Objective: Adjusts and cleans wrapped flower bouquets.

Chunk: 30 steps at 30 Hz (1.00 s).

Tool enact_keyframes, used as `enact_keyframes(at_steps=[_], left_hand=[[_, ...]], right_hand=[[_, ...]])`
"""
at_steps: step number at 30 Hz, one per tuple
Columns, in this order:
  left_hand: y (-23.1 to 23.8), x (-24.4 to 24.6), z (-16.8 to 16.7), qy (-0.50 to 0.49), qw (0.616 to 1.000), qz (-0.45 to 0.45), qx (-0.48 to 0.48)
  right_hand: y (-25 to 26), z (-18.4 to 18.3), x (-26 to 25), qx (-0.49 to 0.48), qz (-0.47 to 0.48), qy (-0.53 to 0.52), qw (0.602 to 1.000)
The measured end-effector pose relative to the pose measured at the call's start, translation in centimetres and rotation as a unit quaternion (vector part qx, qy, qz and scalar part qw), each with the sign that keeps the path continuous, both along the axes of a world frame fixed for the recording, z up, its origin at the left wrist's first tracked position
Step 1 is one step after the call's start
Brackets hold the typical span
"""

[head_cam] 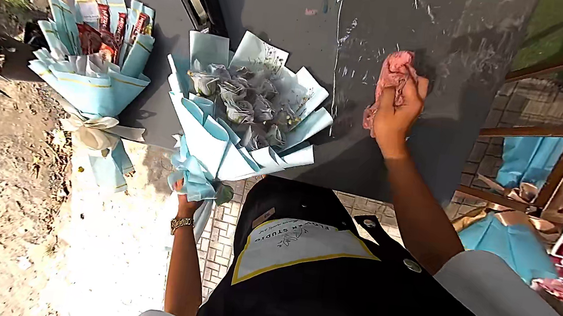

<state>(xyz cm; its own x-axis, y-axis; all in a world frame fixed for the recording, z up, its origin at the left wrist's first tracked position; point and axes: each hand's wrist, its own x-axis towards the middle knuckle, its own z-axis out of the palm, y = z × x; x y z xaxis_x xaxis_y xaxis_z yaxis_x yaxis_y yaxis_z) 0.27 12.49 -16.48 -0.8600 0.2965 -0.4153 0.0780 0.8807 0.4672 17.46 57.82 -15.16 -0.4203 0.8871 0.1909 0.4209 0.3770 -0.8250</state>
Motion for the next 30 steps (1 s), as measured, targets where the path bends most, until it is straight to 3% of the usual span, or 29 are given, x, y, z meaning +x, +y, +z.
enact_keyframes(at_steps=[2, 6, 8, 12, 14, 17, 20, 25, 27, 30], left_hand=[[-0.6, 0.0, 0.7, -0.049, 0.998, -0.010, -0.046], [-0.6, 0.0, 1.1, -0.049, 0.998, 0.018, -0.026], [-0.2, 0.0, 1.3, -0.046, 0.998, 0.033, -0.004], [0.4, 0.1, 2.4, -0.056, 0.997, 0.045, 0.002], [0.3, -0.1, 2.2, -0.059, 0.996, 0.061, 0.024], [0.2, -0.6, 2.5, -0.073, 0.995, 0.059, 0.026], [0.7, -0.9, 2.9, -0.081, 0.993, 0.075, 0.035], [0.9, -0.7, 3.0, -0.111, 0.986, 0.122, 0.040], [1.1, -0.7, 3.3, -0.109, 0.986, 0.123, 0.039], [1.2, -1.0, 3.2, -0.088, 0.990, 0.103, 0.050]], right_hand=[[0.0, 0.8, -4.0, -0.018, 0.098, -0.023, 0.995], [-0.5, -0.8, -12.0, -0.023, 0.286, -0.161, 0.944], [-0.6, -1.5, -15.6, -0.008, 0.323, -0.188, 0.927], [-1.4, -0.7, -21.9, 0.032, 0.366, -0.138, 0.920], [-1.6, -0.6, -23.9, 0.091, 0.475, -0.137, 0.865], [-1.3, -2.0, -25.8, 0.138, 0.602, -0.257, 0.743], [-0.1, -4.0, -26.5, 0.134, 0.607, -0.339, 0.706], [3.9, -3.9, -27.0, 0.172, 0.524, -0.382, 0.741], [5.5, -2.8, -27.1, 0.141, 0.465, -0.375, 0.789], [4.6, -0.5, -27.4, 0.085, 0.408, -0.254, 0.873]])
